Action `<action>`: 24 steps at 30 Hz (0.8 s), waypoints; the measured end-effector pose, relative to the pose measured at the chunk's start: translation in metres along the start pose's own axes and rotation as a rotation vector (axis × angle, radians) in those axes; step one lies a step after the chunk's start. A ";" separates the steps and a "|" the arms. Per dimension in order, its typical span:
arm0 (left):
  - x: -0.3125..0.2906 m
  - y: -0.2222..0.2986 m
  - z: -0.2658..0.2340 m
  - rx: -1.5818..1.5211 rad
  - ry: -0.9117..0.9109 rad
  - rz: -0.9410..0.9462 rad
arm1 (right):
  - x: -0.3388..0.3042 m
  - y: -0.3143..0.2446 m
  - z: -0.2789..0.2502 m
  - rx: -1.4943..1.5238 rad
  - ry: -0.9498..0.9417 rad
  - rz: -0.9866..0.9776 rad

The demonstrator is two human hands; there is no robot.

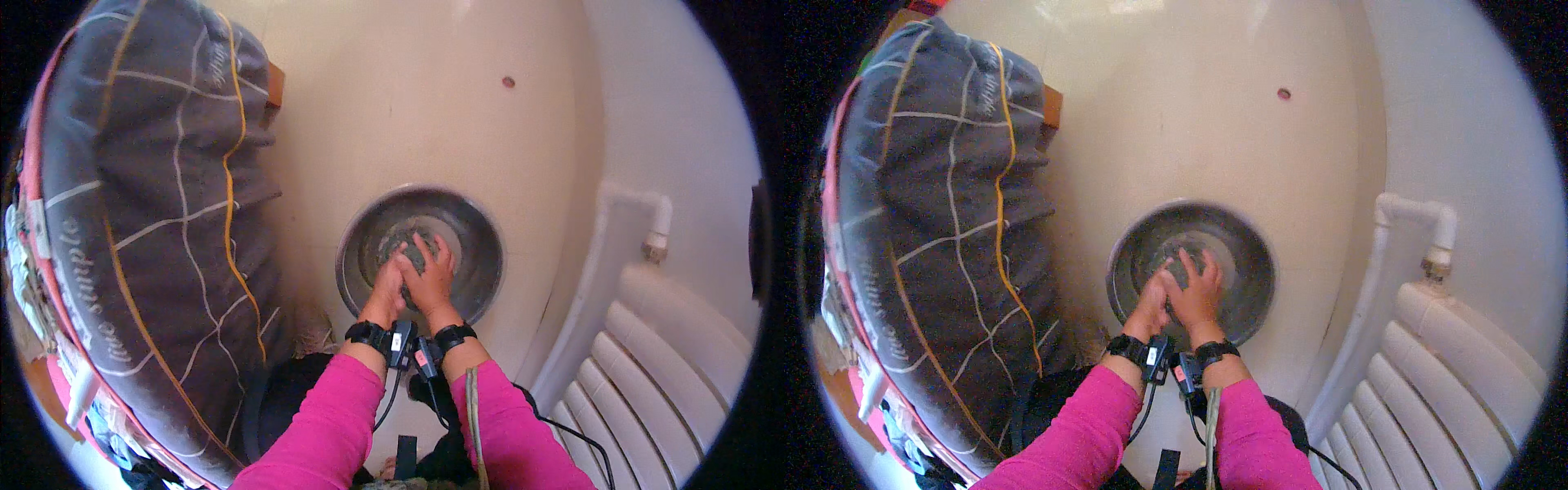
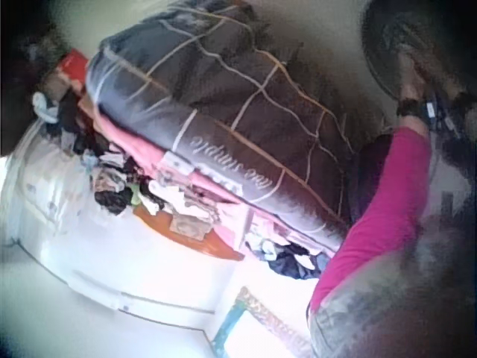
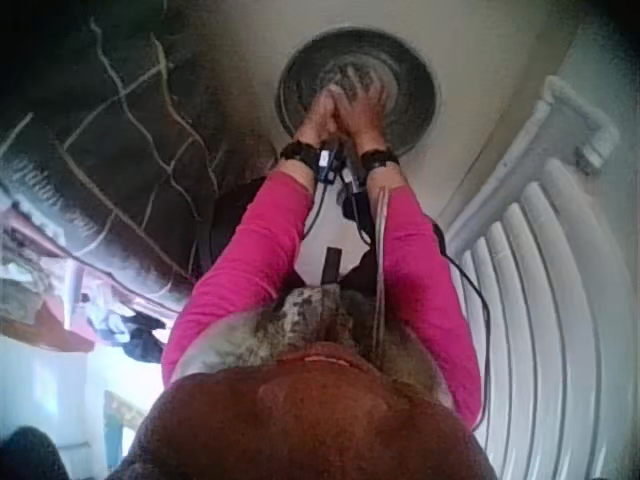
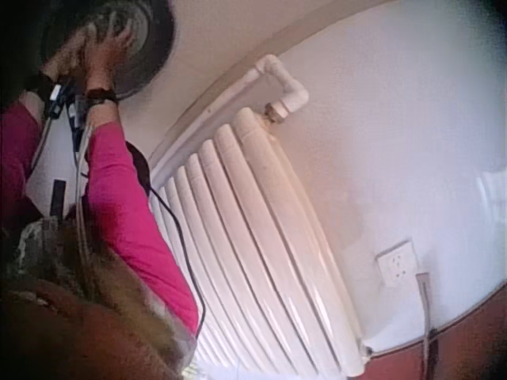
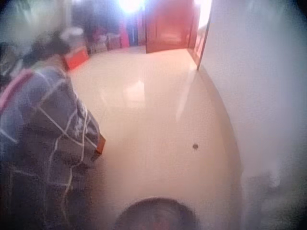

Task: The person washes a small cloth in a metal basin, wrings it out, and places it on a bed. They then pick up and fold several garments and small items, arranging them on the bed. The person also handles small boxes and packets near a radiator before returning to wring the cloth and wipe the radiator.

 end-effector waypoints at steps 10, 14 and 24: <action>0.013 -0.011 -0.006 -0.255 -0.287 0.063 | 0.013 0.023 0.042 0.603 -0.390 0.287; 0.032 -0.016 -0.017 -0.383 -0.161 0.243 | 0.008 0.032 0.043 0.524 -0.066 0.247; 0.058 -0.059 -0.013 -0.116 -0.068 0.135 | -0.020 0.079 0.100 0.668 -0.231 0.509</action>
Point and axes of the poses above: each hand's wrist, its own x-axis towards the middle knuckle, its own z-axis out of the palm, y = z × x, the point moved 2 cm from there along x, towards the middle knuckle, and after that the axes turned 14 degrees about -x, right-handed, at the moved point
